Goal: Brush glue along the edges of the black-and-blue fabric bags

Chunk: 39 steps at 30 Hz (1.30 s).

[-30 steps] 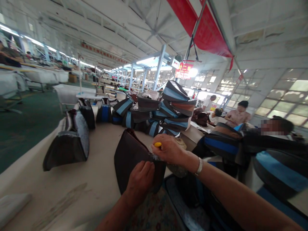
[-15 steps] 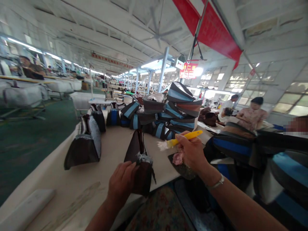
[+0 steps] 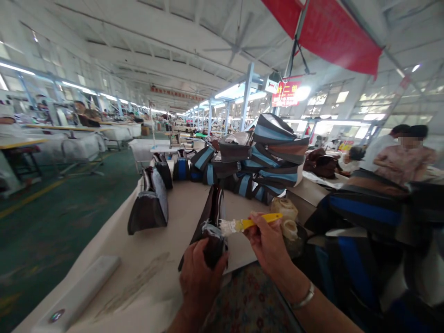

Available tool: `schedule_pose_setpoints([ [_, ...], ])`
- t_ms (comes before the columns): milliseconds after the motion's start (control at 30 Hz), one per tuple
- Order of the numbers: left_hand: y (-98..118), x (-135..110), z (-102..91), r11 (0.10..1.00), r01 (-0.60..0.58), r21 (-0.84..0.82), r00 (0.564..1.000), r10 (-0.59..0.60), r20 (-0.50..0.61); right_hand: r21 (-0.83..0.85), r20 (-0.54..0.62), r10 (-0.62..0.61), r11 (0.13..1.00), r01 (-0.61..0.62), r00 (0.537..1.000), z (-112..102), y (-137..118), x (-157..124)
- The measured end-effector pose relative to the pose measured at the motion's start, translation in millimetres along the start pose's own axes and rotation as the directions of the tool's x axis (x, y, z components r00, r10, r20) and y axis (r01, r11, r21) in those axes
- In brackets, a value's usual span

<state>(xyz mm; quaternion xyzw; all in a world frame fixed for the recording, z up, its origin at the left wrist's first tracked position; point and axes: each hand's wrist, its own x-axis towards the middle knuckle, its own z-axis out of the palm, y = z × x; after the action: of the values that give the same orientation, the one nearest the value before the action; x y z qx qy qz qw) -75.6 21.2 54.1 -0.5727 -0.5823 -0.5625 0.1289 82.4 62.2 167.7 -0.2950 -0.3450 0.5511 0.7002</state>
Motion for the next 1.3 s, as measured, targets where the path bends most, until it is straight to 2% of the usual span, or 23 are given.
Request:
schedule_pose_setpoints([
  [100, -2, 23, 4.0, 0.994, 0.056, -0.099, 0.997, -0.050, 0.063, -0.019, -0.014, -0.036, 0.999, 0.036, 0.999, -4, -11, 4],
  [233, -7, 51, -10.2, 0.952, 0.203, -0.230, 0.967, -0.159, 0.198, -0.101, 0.009, -0.119, 0.988, 0.119, 0.993, -3, -29, 17],
  [333, -6, 64, -24.5, 0.901, 0.311, -0.304, 0.925, -0.212, 0.316, -0.195, 0.100, -0.122, 0.971, 0.139, 0.988, 10, -31, 21],
  [467, 3, 65, -34.0, 0.831, 0.426, -0.359, 0.876, -0.278, 0.395, -0.327, 0.204, -0.102, 0.930, 0.167, 0.974, 39, -12, 28],
  [567, 7, 61, -36.6, 0.784, 0.484, -0.389, 0.853, -0.323, 0.409, -0.397, 0.227, -0.127, 0.893, 0.211, 0.966, 56, 1, 42],
  [667, 4, 60, -40.0, 0.739, 0.536, -0.408, 0.828, -0.367, 0.424, -0.422, 0.207, -0.200, 0.865, 0.272, 0.958, 62, -2, 53],
  [800, -1, 62, -45.0, 0.678, 0.596, -0.430, 0.791, -0.406, 0.458, -0.427, 0.215, -0.203, 0.860, 0.279, 0.955, 62, -11, 48],
  [900, -3, 63, -46.6, 0.650, 0.619, -0.441, 0.776, -0.416, 0.475, -0.453, 0.252, -0.180, 0.847, 0.280, 0.951, 64, -5, 42],
  [1100, -7, 60, -48.6, 0.647, 0.628, -0.433, 0.771, -0.438, 0.463, -0.424, 0.209, -0.211, 0.860, 0.283, 0.955, 69, 8, 42],
  [1200, -8, 59, -49.5, 0.669, 0.614, -0.419, 0.778, -0.423, 0.465, -0.415, 0.252, -0.201, 0.861, 0.293, 0.947, 71, 10, 32],
  [1300, -9, 59, -51.4, 0.709, 0.587, -0.390, 0.795, -0.417, 0.440, -0.372, 0.222, -0.263, 0.867, 0.331, 0.939, 71, 5, 26],
])
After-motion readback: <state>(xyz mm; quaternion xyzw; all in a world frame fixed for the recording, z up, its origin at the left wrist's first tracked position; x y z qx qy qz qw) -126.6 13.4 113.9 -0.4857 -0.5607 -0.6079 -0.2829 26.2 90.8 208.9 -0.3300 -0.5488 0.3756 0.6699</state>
